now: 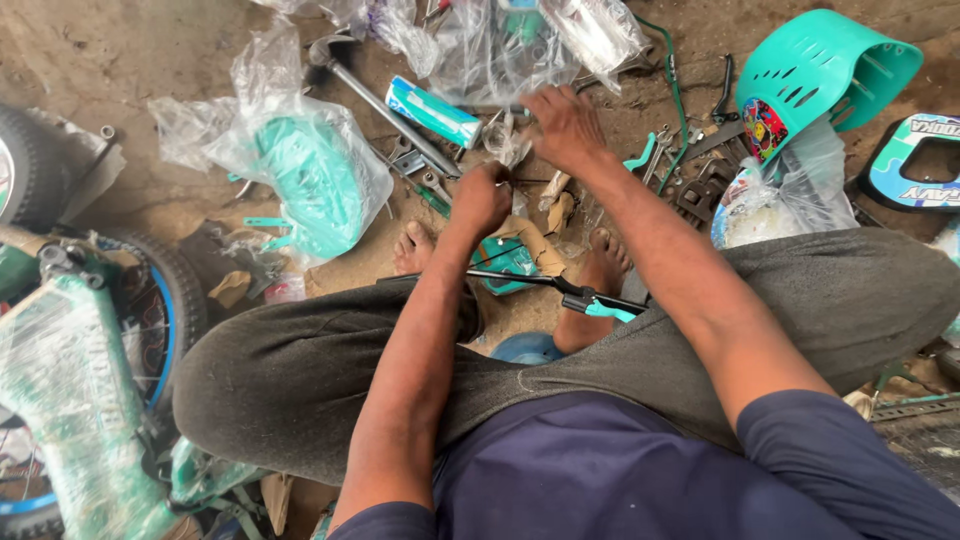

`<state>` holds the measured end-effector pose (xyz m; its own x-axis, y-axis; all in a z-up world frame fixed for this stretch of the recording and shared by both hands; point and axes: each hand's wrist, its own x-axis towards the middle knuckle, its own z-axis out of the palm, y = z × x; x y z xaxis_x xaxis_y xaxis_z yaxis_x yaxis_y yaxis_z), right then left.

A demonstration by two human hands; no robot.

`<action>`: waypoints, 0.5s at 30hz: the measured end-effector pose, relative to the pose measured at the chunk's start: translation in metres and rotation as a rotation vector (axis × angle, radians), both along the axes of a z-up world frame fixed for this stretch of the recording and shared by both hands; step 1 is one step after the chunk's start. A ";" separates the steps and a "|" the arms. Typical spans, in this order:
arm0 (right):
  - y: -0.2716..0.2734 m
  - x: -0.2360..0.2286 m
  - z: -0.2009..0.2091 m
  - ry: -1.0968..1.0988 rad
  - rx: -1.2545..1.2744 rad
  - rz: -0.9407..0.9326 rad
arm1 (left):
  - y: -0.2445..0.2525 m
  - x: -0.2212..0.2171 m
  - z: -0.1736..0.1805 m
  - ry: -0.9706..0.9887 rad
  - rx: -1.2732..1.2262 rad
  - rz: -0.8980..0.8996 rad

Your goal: The person assembles a bicycle handlebar by attaching grips, brake levers, and a bell. They use a wrench to tighten the components and apply a decorative sticker to the center of the handlebar.

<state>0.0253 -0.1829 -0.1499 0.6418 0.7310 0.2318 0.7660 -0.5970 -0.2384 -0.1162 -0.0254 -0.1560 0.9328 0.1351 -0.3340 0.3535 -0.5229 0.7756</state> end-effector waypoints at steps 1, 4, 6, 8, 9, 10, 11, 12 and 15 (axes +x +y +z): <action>0.000 0.003 0.004 0.063 0.073 -0.061 | 0.000 0.004 -0.005 0.032 0.025 0.007; -0.014 0.031 0.031 0.220 0.233 -0.260 | 0.006 0.025 -0.022 0.071 0.111 0.011; -0.048 0.052 0.054 0.172 0.286 -0.289 | 0.007 0.043 -0.035 0.042 0.146 -0.017; -0.079 0.067 0.073 0.056 0.341 -0.281 | 0.007 0.065 -0.044 -0.010 0.162 0.037; -0.095 0.072 0.079 0.033 0.337 -0.329 | 0.007 0.083 -0.048 -0.044 0.171 0.066; -0.108 0.068 0.080 0.022 0.330 -0.377 | 0.005 0.094 -0.051 -0.083 0.215 0.061; -0.119 0.064 0.077 0.007 0.299 -0.447 | 0.003 0.110 -0.055 -0.122 0.258 0.056; -0.129 0.056 0.071 -0.002 0.266 -0.514 | 0.000 0.122 -0.058 -0.156 0.301 0.055; -0.144 0.044 0.051 0.071 0.239 -0.659 | -0.004 0.164 -0.063 -0.242 0.287 0.075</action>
<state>0.0691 -0.3271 -0.0985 0.9530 0.1195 0.2785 0.2408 -0.8565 -0.4566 0.0479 -0.0298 -0.2188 0.9639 0.2625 -0.0442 0.2241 -0.7105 0.6670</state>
